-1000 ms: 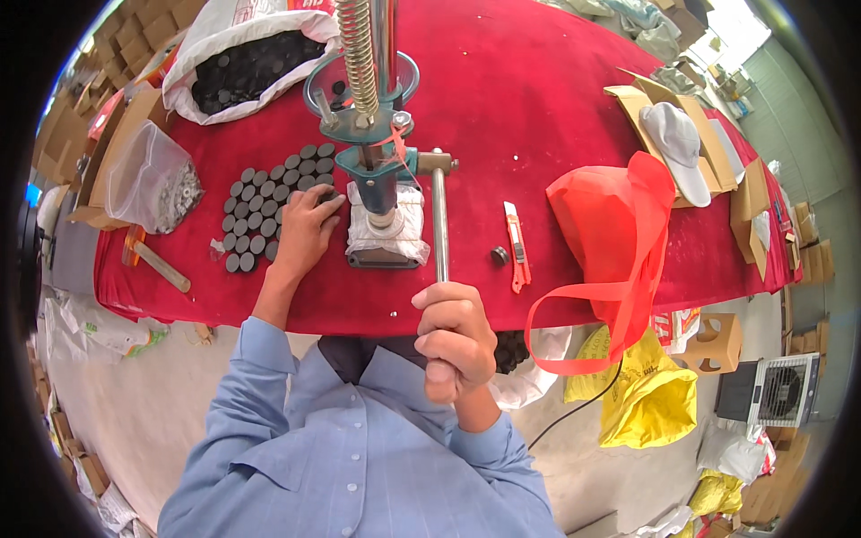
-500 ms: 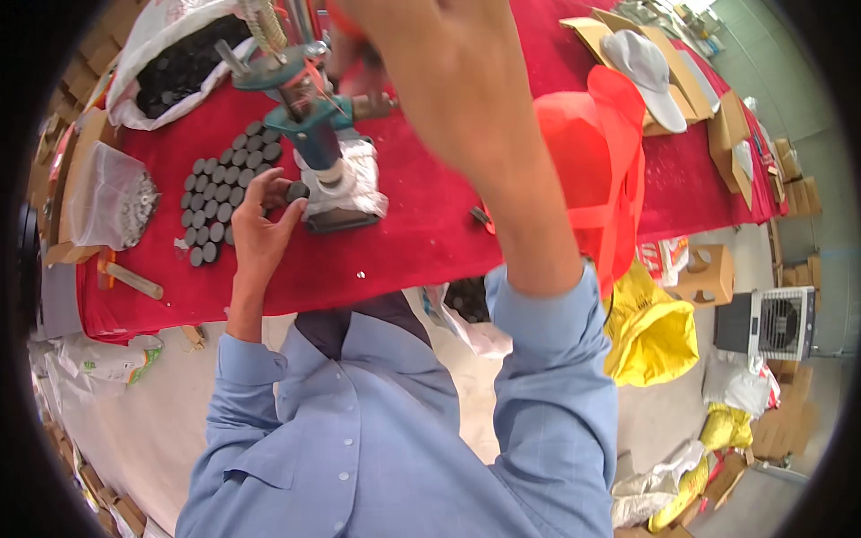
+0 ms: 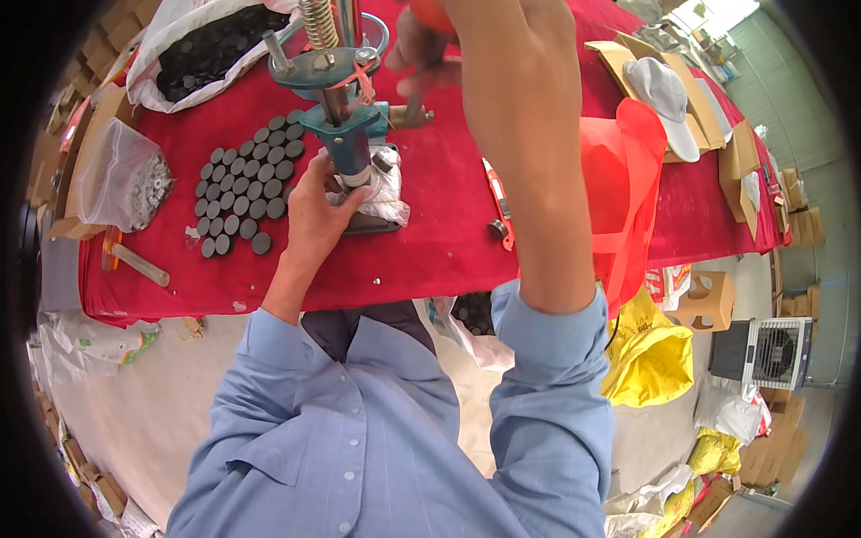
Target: The person uses a manual press to compress small, dark circular objects. They place each object into the press die, operate the lever to apply pressure, and then remove the processed item. The person occasionally inspects the finished pieces by hand before continuing the repetitive cycle.
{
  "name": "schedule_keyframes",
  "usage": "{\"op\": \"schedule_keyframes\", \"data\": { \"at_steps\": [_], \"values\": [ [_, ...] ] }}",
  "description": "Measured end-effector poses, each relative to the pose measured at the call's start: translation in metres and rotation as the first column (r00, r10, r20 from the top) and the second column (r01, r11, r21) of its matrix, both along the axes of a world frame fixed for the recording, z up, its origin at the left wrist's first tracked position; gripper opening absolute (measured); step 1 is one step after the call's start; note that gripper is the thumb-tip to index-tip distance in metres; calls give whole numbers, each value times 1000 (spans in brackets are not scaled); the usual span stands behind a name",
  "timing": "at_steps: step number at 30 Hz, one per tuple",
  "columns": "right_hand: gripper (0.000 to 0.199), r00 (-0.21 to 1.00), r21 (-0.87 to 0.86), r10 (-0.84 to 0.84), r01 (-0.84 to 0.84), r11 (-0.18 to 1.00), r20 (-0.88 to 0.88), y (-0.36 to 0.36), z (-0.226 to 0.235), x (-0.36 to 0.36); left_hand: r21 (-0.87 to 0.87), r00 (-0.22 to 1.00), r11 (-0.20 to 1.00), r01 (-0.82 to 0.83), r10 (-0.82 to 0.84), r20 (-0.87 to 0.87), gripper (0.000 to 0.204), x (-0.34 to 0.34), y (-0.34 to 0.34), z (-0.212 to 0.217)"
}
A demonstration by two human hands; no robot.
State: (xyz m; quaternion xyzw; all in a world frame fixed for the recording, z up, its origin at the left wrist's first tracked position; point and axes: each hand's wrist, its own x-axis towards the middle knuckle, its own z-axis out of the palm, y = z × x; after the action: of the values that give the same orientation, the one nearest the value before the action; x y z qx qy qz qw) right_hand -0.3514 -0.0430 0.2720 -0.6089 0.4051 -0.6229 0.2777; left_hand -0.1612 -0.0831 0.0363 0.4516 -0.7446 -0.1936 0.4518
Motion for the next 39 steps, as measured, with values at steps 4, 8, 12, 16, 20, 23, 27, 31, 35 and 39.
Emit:
{"op": "schedule_keyframes", "data": {
  "at_steps": [4,8,12,16,20,23,27,31,35,39],
  "values": [
    [38,996,-173,94,-91,981,11,22,-28,-5,9,998,1000,1,-1,-58,65,-4,1,0],
    [35,989,-423,122,-148,894,-88,53,-82,-4,-68,999,997,-25,28,47,54,18,15,3],
    [34,977,-470,52,-144,871,-205,88,-146,1,-224,961,959,-175,216,173,31,72,46,1],
    [33,1000,-468,-23,30,883,20,96,-173,23,-154,872,930,-335,368,324,27,114,72,-12],
    [35,1000,-447,-1,-6,894,-15,93,-156,20,-43,947,960,-275,279,162,27,121,80,-24],
    [42,995,-418,27,-65,906,-96,86,-130,7,18,963,968,-250,246,112,28,118,78,-24],
    [37,996,-389,59,-78,918,-61,60,-88,2,119,969,963,-242,235,72,34,113,75,-24],
    [38,995,-156,87,-78,985,46,26,-36,-6,193,971,960,-204,223,-85,49,85,60,-13],
    [45,998,96,-58,56,994,19,-4,6,-4,124,993,990,-73,84,-79,63,31,29,10],
    [56,988,250,-154,156,956,-25,-15,23,5,17,1000,1000,-9,10,-16,69,3,4,3]
  ]
}}
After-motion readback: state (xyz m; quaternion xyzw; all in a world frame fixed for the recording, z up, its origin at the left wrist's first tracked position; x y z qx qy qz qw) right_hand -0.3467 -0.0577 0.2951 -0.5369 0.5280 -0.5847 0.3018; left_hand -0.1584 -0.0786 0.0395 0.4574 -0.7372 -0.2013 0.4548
